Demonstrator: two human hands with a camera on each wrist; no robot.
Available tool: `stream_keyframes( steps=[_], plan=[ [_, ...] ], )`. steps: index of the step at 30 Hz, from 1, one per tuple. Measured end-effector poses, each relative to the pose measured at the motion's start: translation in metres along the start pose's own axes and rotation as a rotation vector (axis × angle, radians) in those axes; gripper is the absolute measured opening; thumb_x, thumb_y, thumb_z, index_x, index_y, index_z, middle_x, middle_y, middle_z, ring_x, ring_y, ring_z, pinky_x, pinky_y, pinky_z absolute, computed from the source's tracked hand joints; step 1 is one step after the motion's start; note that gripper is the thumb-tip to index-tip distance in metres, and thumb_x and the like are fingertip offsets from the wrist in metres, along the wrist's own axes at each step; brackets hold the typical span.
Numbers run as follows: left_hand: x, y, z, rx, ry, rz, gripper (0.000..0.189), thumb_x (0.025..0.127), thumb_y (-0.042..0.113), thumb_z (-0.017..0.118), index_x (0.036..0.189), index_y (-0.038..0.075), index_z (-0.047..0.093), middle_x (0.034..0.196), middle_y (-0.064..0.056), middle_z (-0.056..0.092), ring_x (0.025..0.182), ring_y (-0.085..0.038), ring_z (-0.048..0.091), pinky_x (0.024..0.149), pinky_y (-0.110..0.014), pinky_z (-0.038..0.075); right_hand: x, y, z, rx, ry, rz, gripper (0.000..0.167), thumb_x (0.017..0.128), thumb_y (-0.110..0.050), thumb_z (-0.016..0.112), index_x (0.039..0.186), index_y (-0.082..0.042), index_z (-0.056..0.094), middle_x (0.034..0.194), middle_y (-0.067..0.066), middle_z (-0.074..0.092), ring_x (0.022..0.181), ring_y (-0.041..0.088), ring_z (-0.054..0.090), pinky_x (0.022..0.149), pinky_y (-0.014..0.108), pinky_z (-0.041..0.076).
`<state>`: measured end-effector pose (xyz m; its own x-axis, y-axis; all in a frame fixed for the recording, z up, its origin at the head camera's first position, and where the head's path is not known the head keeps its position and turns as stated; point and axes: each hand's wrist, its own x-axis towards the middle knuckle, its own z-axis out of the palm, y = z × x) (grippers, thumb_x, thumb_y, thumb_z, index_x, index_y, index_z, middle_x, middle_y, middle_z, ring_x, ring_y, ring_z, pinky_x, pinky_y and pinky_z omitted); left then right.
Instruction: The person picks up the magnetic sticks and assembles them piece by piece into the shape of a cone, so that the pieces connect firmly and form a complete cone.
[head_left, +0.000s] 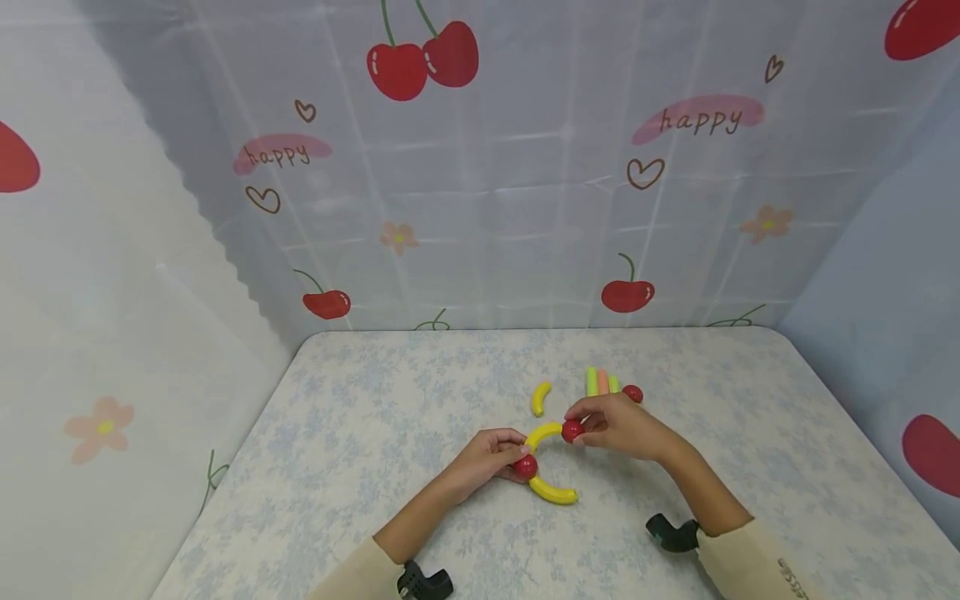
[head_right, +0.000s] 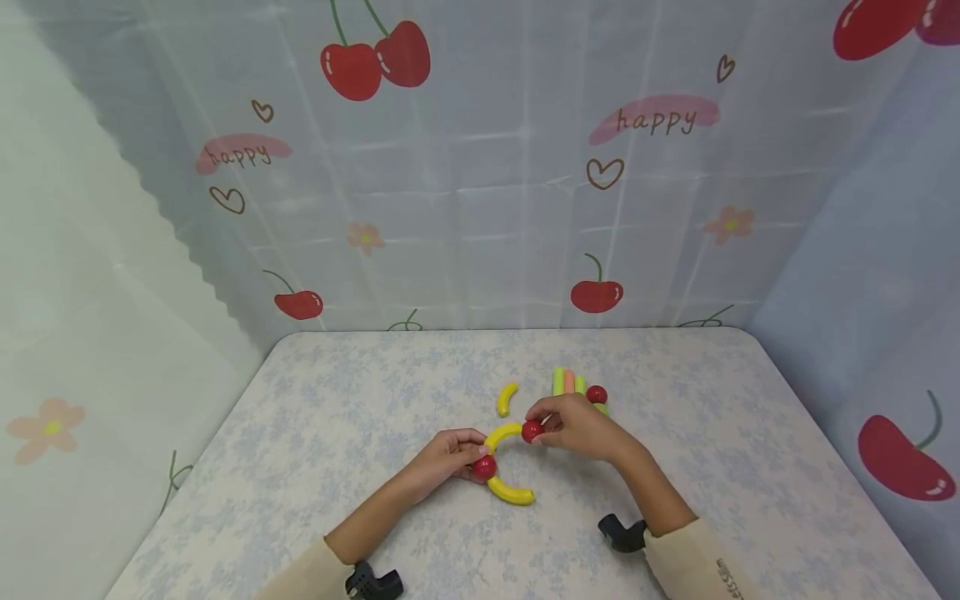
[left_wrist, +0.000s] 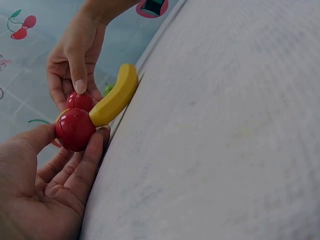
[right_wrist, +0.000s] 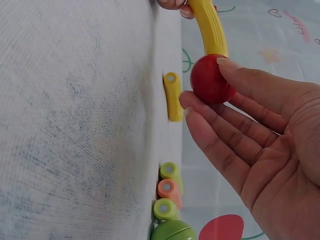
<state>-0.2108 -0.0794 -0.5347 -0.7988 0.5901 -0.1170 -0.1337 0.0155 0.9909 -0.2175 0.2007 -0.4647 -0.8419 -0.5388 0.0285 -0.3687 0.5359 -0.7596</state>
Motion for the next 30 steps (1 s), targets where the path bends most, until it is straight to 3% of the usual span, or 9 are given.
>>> stream_keyframes(
  steps=[9,16,20,25,30],
  plan=[
    [0.0,-0.001,0.0,0.047,0.056,0.015,0.027,0.101,0.014,0.063,0.123,-0.003,0.065,0.099,-0.013,0.075,0.085,-0.018,0.073,0.076,-0.034,0.061,0.001,0.002,0.002,-0.014,0.021,-0.056,0.033,0.087,-0.012,0.082,0.117,-0.002,0.072,0.107,0.003,0.074,0.089,0.015,0.07,0.076,0.026,0.059],
    [-0.001,0.005,0.0,0.096,0.087,0.026,0.029,0.1,0.017,0.066,0.124,0.0,0.065,0.096,-0.014,0.076,0.085,-0.018,0.073,0.072,-0.03,0.06,0.003,0.002,0.005,0.018,0.01,-0.049,0.034,0.087,-0.012,0.081,0.118,-0.003,0.072,0.108,0.002,0.074,0.09,0.014,0.07,0.078,0.027,0.059],
    [-0.003,0.01,-0.001,0.211,0.13,0.036,0.03,0.1,0.022,0.067,0.125,0.006,0.067,0.094,-0.007,0.076,0.08,-0.014,0.071,0.066,-0.025,0.057,0.006,0.003,0.007,0.023,0.001,-0.049,0.033,0.087,-0.013,0.081,0.118,-0.005,0.072,0.108,0.001,0.074,0.09,0.014,0.069,0.077,0.025,0.059],
    [-0.004,0.012,-0.002,0.388,0.167,0.054,0.024,0.1,0.031,0.067,0.114,0.014,0.075,0.086,0.002,0.073,0.067,-0.011,0.061,0.056,-0.023,0.05,0.007,0.006,0.009,0.022,-0.012,-0.066,0.033,0.088,-0.013,0.08,0.119,-0.004,0.072,0.106,-0.001,0.074,0.087,0.013,0.069,0.077,0.025,0.058],
    [-0.003,0.01,-0.002,0.444,0.14,0.07,0.023,0.099,0.032,0.068,0.107,0.012,0.077,0.081,0.002,0.07,0.064,-0.011,0.058,0.054,-0.022,0.047,0.008,0.009,0.013,0.015,-0.039,-0.068,0.033,0.089,-0.012,0.08,0.119,-0.002,0.071,0.106,-0.001,0.073,0.088,0.014,0.068,0.078,0.026,0.058]
  ],
)
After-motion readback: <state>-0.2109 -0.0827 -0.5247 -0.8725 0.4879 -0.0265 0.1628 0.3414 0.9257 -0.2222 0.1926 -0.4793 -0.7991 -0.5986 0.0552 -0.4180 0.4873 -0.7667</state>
